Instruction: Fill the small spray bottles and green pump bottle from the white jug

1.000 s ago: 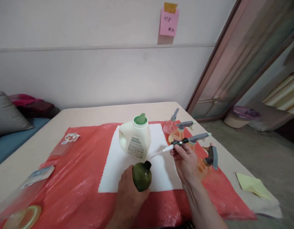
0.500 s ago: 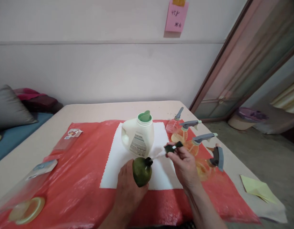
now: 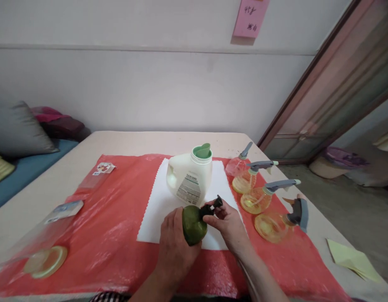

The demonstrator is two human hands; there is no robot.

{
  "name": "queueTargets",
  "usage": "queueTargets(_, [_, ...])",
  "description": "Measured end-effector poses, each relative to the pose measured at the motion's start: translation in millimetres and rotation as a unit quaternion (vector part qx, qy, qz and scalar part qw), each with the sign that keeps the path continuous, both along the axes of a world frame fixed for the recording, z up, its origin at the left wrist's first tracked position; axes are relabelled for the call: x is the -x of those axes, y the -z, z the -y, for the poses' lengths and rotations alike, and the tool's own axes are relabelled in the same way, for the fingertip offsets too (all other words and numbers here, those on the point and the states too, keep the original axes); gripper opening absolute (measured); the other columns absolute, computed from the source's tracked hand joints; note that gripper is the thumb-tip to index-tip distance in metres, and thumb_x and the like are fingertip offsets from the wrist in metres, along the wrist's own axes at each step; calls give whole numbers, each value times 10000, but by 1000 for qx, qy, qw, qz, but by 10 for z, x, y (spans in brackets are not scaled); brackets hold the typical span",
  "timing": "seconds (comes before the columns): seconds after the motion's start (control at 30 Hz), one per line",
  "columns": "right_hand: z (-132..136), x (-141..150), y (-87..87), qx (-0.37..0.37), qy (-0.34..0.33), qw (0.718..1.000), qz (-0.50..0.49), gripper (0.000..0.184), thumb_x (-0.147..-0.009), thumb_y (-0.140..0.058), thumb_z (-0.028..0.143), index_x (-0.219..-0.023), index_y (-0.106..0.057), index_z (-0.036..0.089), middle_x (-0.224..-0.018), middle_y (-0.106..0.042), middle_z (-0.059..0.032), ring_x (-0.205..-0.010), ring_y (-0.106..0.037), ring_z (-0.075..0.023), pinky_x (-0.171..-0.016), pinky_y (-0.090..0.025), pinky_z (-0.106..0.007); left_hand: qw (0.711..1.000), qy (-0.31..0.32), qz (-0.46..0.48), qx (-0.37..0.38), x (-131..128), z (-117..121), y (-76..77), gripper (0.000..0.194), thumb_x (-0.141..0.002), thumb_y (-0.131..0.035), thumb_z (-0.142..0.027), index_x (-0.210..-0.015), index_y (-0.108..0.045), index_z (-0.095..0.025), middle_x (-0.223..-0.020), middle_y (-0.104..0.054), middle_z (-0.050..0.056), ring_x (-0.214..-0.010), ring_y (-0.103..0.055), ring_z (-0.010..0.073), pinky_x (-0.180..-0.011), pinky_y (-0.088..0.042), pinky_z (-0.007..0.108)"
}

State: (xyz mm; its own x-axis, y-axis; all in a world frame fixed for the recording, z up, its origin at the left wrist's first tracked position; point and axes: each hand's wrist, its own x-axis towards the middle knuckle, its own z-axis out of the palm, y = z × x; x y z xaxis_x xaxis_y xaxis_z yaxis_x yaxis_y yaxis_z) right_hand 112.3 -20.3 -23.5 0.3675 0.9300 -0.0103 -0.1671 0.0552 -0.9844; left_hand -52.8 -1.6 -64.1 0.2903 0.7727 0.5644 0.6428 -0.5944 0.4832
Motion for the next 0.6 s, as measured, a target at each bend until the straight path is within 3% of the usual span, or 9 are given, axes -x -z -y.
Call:
queueTargets(0.1, [-17, 166, 58, 5, 78, 997, -13, 422, -588, -915, 444, -849, -676, 213, -796, -674, -10, -776, -606, -201, -726, -497, -315, 1000, -2, -2, -20, -36, 3, 25, 757, -697, -682, -135, -1394, -388, -150, -1236, -614, 177, -1130, -607, 349, -963, -536, 569])
queueTargets(0.17, [-5, 256, 79, 5, 100, 994, -33, 465, -606, -902, 479, -924, -680, 222, -880, -690, -26, -856, -626, -225, -778, -508, -333, 1000, 0, 13, 17, -62, 9, 10, 753, -674, -674, -127, -1373, -396, -162, -1215, -625, 164, -1118, -622, 337, -944, -550, 544])
queueTargets(0.33, [72, 249, 30, -31, 20, 993, -109, 591, -682, -825, 571, -1159, -688, 250, -1209, -686, -68, -1142, -598, -288, -955, -479, -384, 982, -17, 55, 181, -82, 14, -110, 778, -607, -686, -134, -1337, -422, -178, -1237, -632, 152, -1157, -628, 336, -954, -548, 510])
queueTargets(0.43, [76, 193, 19, -5, -5, 993, -121, 521, -711, -817, 523, -1129, -725, 226, -1135, -714, -75, -1084, -624, -277, -928, -487, -373, 966, 0, 60, 252, -72, 32, -153, 732, -597, -684, -127, -1295, -476, -196, -1255, -634, 136, -1182, -618, 324, -998, -522, 490])
queueTargets(0.6, [31, 233, 103, 46, 84, 995, -38, 485, -606, -893, 502, -956, -728, 210, -882, -715, -62, -828, -657, -252, -720, -542, -344, 959, -7, 108, 261, -121, 111, -36, 812, -548, -684, -94, -1325, -460, -175, -1253, -640, 150, -1185, -614, 323, -1028, -507, 495])
